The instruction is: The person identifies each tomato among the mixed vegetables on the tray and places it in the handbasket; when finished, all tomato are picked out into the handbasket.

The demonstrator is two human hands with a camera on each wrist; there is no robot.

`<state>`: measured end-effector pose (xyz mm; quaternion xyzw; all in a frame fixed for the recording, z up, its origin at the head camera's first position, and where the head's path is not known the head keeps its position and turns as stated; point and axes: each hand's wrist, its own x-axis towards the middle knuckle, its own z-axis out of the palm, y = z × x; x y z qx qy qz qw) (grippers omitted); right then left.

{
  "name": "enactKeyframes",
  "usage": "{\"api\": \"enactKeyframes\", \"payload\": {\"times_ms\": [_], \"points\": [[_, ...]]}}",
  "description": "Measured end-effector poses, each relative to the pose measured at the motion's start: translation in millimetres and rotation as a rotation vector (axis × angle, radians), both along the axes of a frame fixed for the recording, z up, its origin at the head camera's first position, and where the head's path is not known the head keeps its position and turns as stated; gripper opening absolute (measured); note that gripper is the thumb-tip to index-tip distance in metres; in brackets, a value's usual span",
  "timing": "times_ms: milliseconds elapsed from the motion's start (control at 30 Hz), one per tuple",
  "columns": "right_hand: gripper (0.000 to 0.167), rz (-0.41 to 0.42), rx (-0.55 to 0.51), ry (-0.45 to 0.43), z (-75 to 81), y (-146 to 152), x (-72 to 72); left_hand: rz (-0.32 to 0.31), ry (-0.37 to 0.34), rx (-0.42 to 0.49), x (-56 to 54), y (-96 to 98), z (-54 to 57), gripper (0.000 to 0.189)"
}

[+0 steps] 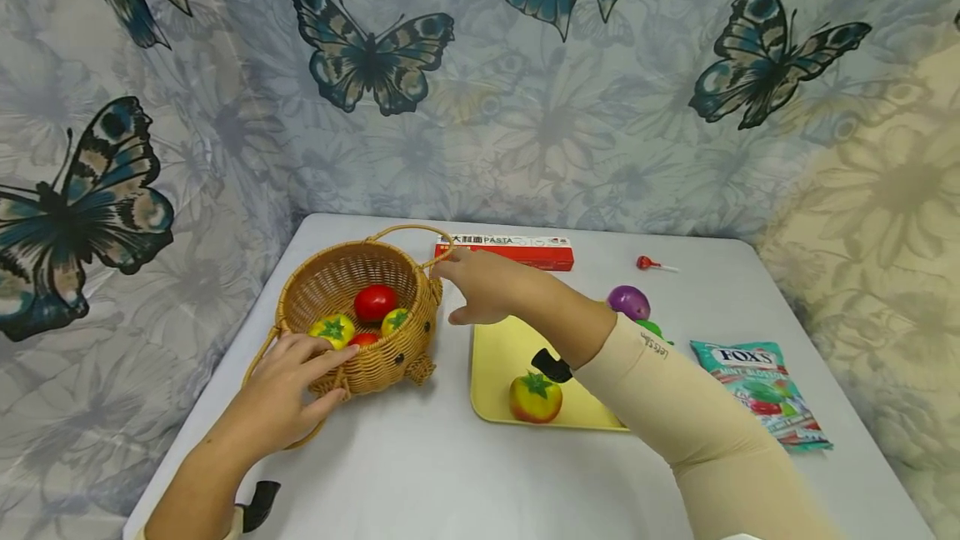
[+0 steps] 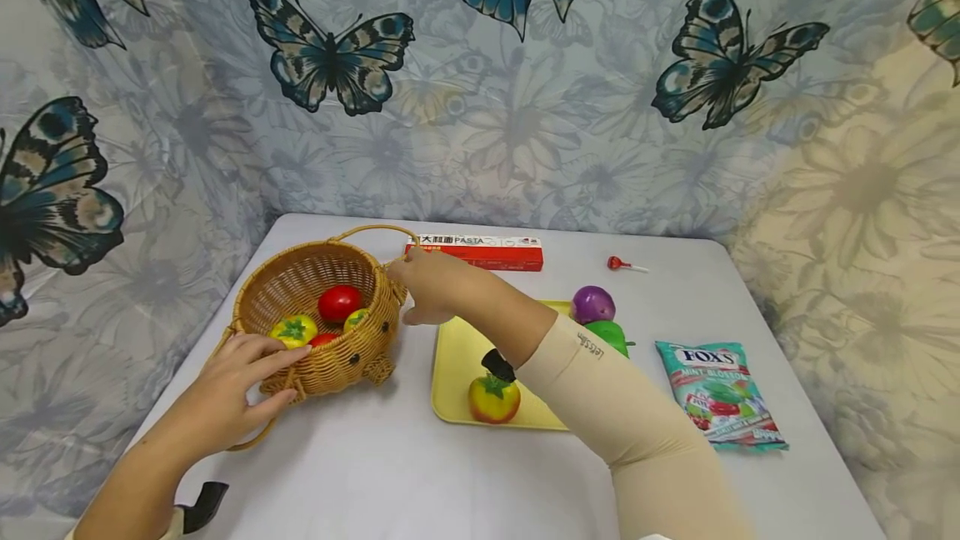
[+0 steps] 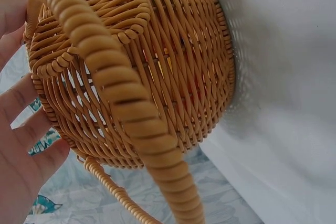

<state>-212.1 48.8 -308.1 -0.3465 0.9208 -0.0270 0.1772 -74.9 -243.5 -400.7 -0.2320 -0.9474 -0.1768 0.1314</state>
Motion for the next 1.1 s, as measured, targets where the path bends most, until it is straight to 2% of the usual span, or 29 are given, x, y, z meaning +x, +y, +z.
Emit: {"api": "enactKeyframes", "payload": {"times_ms": [233, 433, 767, 1100], "points": [[0.069, -0.066, 0.044, -0.037, -10.5, 31.2, 10.3, -0.008, 0.026, -0.004, -0.1, -0.5, -1.6, 0.059], [0.071, -0.107, 0.085, -0.090, -24.9, 50.8, 20.9, -0.003, 0.016, -0.006, 1.0, -0.3, -1.1, 0.059], [0.071, -0.157, 0.068, -0.192, -53.3, 82.1, 37.9, -0.008, 0.016, 0.003, 2.1, 1.1, 0.8, 0.057], [0.073, -0.236, 0.071, -0.304, -70.0, 97.2, 54.0, -0.008, 0.004, 0.006, 0.8, 0.4, 0.0, 0.059]]}}
